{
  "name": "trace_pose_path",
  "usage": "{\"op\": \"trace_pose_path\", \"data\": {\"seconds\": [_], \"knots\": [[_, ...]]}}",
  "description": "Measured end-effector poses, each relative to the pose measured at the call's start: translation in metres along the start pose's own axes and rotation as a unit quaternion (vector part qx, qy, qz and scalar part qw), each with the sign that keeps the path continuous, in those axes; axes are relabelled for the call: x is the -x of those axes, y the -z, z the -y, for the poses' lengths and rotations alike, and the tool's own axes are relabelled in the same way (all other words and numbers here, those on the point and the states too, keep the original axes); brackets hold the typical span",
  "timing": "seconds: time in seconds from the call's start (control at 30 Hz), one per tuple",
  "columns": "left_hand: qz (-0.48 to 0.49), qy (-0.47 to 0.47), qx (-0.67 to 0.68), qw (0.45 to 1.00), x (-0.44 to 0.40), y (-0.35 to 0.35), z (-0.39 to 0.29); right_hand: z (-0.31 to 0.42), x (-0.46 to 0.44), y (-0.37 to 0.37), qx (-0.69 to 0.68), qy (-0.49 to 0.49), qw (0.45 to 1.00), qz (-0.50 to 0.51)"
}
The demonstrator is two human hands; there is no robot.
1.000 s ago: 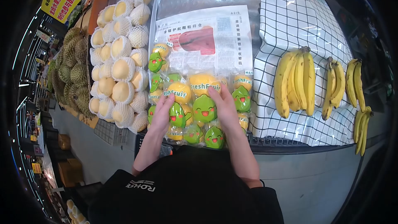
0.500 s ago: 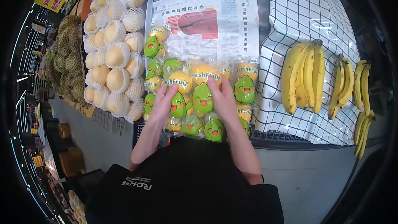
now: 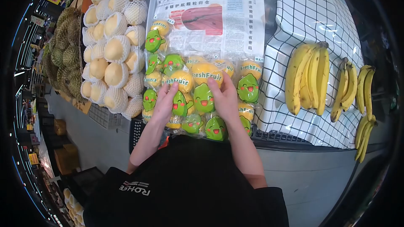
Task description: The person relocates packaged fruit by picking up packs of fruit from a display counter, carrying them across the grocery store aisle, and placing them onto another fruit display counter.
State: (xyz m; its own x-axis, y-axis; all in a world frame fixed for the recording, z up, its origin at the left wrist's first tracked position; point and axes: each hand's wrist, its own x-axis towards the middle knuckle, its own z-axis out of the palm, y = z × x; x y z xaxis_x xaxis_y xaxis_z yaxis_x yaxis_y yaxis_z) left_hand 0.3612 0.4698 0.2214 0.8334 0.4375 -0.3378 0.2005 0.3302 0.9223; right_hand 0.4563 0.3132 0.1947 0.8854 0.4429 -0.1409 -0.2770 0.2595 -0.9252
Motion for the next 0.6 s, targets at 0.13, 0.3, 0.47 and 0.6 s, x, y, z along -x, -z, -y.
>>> {"op": "trace_pose_path", "data": {"seconds": [0.13, 0.3, 0.47, 0.6], "knots": [[0.001, 0.005, 0.012, 1.000, 0.001, -0.001, -0.003, 0.007, 0.003, -0.004, -0.007, 0.023, 1.000, 0.000], [0.000, 0.021, 0.016, 1.000, -0.002, 0.001, -0.002, 0.015, 0.007, -0.009, 0.007, 0.037, 0.999, 0.014], [-0.051, 0.035, -0.005, 0.998, 0.007, -0.008, -0.012, 0.023, 0.012, -0.012, -0.033, -0.003, 0.999, 0.031], [-0.045, 0.028, -0.001, 0.999, 0.011, -0.012, -0.020, 0.024, 0.010, -0.006, -0.032, -0.033, 0.997, 0.057]]}}
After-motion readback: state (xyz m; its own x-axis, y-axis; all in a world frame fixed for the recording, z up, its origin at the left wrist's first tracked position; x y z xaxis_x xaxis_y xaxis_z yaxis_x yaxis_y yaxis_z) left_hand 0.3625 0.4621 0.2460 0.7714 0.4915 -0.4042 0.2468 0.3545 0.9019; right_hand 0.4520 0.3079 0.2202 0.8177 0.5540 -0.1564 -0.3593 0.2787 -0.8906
